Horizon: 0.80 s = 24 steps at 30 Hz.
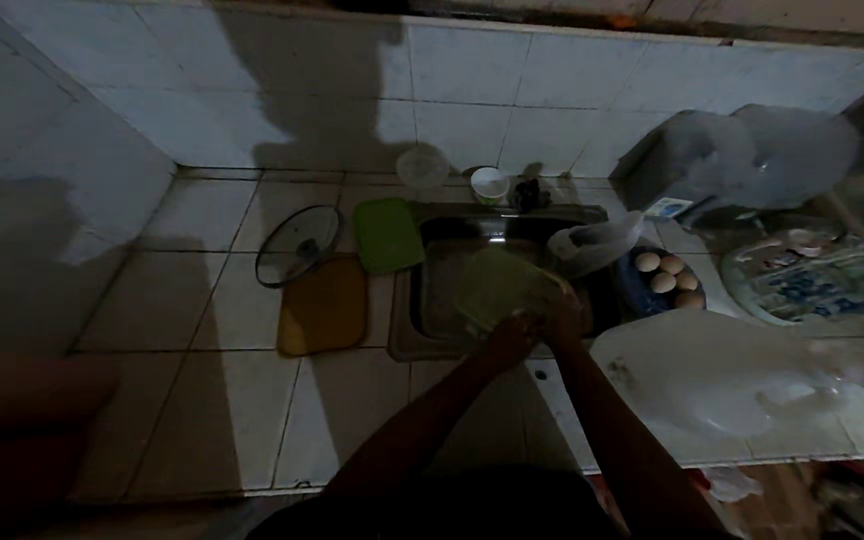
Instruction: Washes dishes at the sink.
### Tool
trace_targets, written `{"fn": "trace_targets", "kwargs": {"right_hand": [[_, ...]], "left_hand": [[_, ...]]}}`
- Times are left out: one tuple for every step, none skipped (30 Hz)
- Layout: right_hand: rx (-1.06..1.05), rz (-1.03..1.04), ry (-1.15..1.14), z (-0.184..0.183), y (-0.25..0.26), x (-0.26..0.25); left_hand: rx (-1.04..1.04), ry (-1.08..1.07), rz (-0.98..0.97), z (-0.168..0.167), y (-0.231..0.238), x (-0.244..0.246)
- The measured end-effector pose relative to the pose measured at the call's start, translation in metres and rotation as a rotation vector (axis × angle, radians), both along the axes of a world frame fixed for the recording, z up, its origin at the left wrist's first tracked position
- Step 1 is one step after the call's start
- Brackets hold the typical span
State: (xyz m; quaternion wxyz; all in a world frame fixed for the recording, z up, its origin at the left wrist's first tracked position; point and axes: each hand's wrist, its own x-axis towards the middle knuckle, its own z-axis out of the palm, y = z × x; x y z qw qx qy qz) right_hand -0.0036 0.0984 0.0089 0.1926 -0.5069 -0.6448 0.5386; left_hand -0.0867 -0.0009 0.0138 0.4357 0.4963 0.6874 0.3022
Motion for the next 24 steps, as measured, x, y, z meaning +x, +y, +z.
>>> {"fn": "trace_targets", "kwargs": {"right_hand": [[-0.058,-0.061,0.061,-0.001,0.002,-0.001],[-0.082,-0.058,0.064,0.001,0.006,0.000],[-0.098,-0.019,0.030,0.004,0.010,0.001],[-0.116,0.025,-0.019,0.009,0.014,0.000],[-0.123,0.069,-0.058,0.013,0.017,-0.003],[-0.126,0.116,-0.087,0.015,0.019,-0.005],[-0.123,0.164,-0.095,0.018,0.020,-0.006],[-0.130,0.192,-0.096,0.020,0.022,-0.006],[-0.150,0.202,-0.086,0.022,0.025,-0.007],[-0.177,0.187,-0.072,0.026,0.028,-0.010],[-0.188,0.170,-0.062,0.026,0.031,-0.011],[-0.191,0.158,-0.049,0.024,0.033,-0.012],[-0.188,0.140,-0.039,0.022,0.034,-0.012],[-0.183,0.116,-0.033,0.022,0.035,-0.012],[-0.178,0.094,-0.025,0.020,0.037,-0.013],[-0.176,0.076,-0.019,0.017,0.037,-0.014],[-0.168,0.058,-0.018,0.014,0.037,-0.013],[-0.160,0.030,-0.022,0.013,0.035,-0.012],[-0.162,-0.014,-0.028,0.014,0.035,-0.011],[-0.177,-0.067,-0.020,0.013,0.035,-0.009],[-0.187,-0.113,0.007,0.013,0.035,-0.007],[-0.193,-0.143,0.033,0.014,0.035,-0.005],[-0.199,-0.162,0.049,0.015,0.034,-0.003],[-0.202,-0.167,0.060,0.016,0.032,-0.004]], "left_hand": [[0.007,0.036,-0.074,-0.004,-0.001,-0.006],[0.009,0.127,-0.159,-0.006,0.000,-0.012],[-0.024,0.238,-0.231,-0.001,0.000,-0.019],[-0.049,0.315,-0.254,0.010,0.001,-0.026],[-0.072,0.360,-0.235,0.022,0.005,-0.034],[-0.053,0.409,-0.199,0.024,0.011,-0.043],[-0.003,0.457,-0.195,0.017,0.016,-0.051],[0.036,0.512,-0.234,0.005,0.020,-0.056],[0.048,0.576,-0.283,-0.005,0.020,-0.058],[0.025,0.601,-0.317,-0.010,0.016,-0.057],[-0.022,0.604,-0.352,-0.008,0.010,-0.054],[-0.082,0.580,-0.369,-0.004,0.004,-0.048],[-0.122,0.557,-0.380,0.000,-0.001,-0.039],[-0.138,0.525,-0.383,0.001,-0.005,-0.032],[-0.122,0.466,-0.354,-0.001,-0.008,-0.026],[-0.106,0.401,-0.314,-0.003,-0.010,-0.022],[-0.091,0.339,-0.263,-0.004,-0.011,-0.020],[-0.091,0.269,-0.189,-0.001,-0.011,-0.020],[-0.124,0.204,-0.092,0.008,-0.012,-0.022],[-0.173,0.146,0.027,0.019,-0.014,-0.025],[-0.201,0.116,0.170,0.028,-0.015,-0.030],[-0.184,0.105,0.313,0.031,-0.013,-0.034],[-0.141,0.099,0.464,0.030,-0.007,-0.037],[-0.098,0.083,0.577,0.026,0.001,-0.039]]}}
